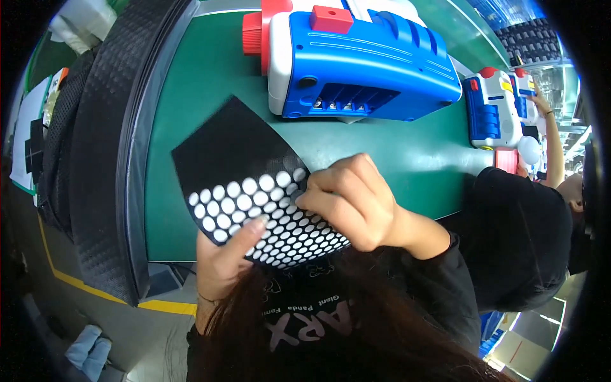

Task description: The person applies small adhesive pads by hand to the interior of a plastic toy's battery compartment.

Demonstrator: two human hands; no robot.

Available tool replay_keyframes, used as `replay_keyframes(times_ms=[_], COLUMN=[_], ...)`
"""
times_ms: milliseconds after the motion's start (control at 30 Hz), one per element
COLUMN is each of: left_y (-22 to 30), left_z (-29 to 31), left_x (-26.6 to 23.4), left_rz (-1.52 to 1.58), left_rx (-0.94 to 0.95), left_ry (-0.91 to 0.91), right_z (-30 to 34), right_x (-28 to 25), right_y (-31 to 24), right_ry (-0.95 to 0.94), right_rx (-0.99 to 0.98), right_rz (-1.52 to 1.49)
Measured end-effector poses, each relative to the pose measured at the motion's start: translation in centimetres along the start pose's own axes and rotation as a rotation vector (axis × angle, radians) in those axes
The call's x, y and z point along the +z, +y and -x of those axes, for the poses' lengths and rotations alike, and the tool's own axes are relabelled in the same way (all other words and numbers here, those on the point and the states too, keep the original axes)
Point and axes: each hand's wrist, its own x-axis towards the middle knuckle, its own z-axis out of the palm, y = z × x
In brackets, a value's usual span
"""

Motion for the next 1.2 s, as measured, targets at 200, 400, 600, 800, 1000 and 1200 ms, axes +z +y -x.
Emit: replay_keyframes(times_ms=[200, 400, 600, 800, 1000, 1200], left_y=[-0.6, 0.2, -0.9, -0.9, -0.9, -0.9], left_z=[-5.6, -5.5, -6.5, -6.3, -6.3, -6.3], left_x=[-1.3, 1.9, 2.5, 2.5, 2.7, 2.8], left_rz=[-0.907, -1.346, -0.621, -0.505, -0.516, -0.536], left_rx=[0.665, 0.98, 0.705, 0.65, 0.647, 0.671], left_ry=[0.413, 0.308, -0.358, -0.374, -0.356, -0.344], right_z=[0.2, -0.3, 0.2, 0.0, -0.1, -0.1], right_x=[1.7, 3.4, 4.0, 4.7, 3.7, 3.4], right_y=[2.7, 4.3, 4.8, 5.1, 4.6, 4.4], right_ry=[0.38, 0.362, 0.246, 0.354, 0.203, 0.166], right_rx=[0.305, 0.214, 0.176, 0.086, 0.155, 0.171], right_rz=[-0.29, -0.221, -0.125, 0.015, 0.004, 0.125])
